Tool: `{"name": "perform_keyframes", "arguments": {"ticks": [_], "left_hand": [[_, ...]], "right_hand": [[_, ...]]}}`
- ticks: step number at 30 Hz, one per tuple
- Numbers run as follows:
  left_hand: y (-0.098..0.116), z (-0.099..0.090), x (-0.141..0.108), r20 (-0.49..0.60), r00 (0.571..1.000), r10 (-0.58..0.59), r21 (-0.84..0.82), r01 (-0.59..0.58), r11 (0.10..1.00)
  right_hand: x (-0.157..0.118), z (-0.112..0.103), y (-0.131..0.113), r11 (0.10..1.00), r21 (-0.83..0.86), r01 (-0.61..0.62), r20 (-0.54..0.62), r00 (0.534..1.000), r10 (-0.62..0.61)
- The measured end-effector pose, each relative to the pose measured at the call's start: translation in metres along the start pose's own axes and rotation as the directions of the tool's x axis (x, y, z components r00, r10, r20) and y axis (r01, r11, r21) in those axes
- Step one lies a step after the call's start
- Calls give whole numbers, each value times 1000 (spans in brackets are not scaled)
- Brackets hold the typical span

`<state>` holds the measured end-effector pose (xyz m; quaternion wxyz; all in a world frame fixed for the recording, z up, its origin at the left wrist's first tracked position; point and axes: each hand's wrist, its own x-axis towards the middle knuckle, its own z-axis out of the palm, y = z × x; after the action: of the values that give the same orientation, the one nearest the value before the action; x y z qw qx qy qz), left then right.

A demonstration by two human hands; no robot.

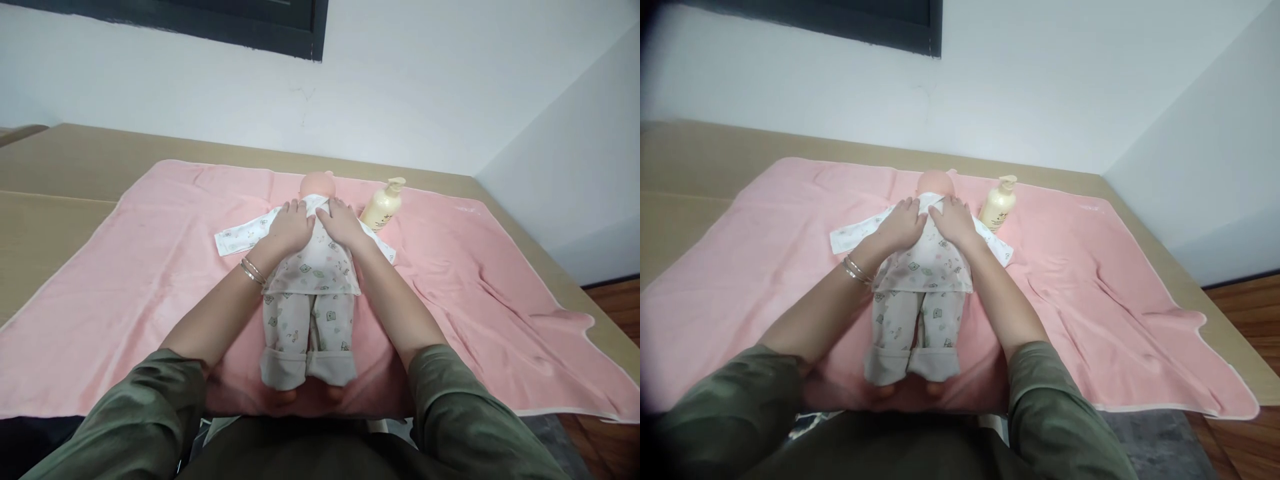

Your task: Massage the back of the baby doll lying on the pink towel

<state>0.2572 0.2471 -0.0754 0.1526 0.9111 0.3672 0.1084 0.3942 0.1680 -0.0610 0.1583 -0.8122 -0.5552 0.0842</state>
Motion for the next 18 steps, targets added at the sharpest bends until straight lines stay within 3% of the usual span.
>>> {"name": "perform_keyframes", "arguments": {"ticks": [2,5,8,11,14,18], "left_hand": [[6,-8,-9,106,994,7,36,-11,999],[4,-13,-7,168,986,4,26,-8,1000],[-9,-5,8,64,998,1,-59,3,998],[-23,9,22,-39,999,-18,-197,10,980],[-29,20,27,-113,993,-21,-261,-10,965],[-28,27,26,-183,982,-38,-254,-10,967]], "right_hand": [[7,-2,8,1000,31,4,6,1000,-4],[-7,0,-7,993,-117,-9,-12,1000,8],[-39,4,-38,948,-318,11,-6,1000,-14],[-59,4,-57,918,-393,44,55,998,-24],[-52,2,-49,952,-300,65,57,997,-50],[-20,2,-20,991,-131,-35,-5,999,35]]}}
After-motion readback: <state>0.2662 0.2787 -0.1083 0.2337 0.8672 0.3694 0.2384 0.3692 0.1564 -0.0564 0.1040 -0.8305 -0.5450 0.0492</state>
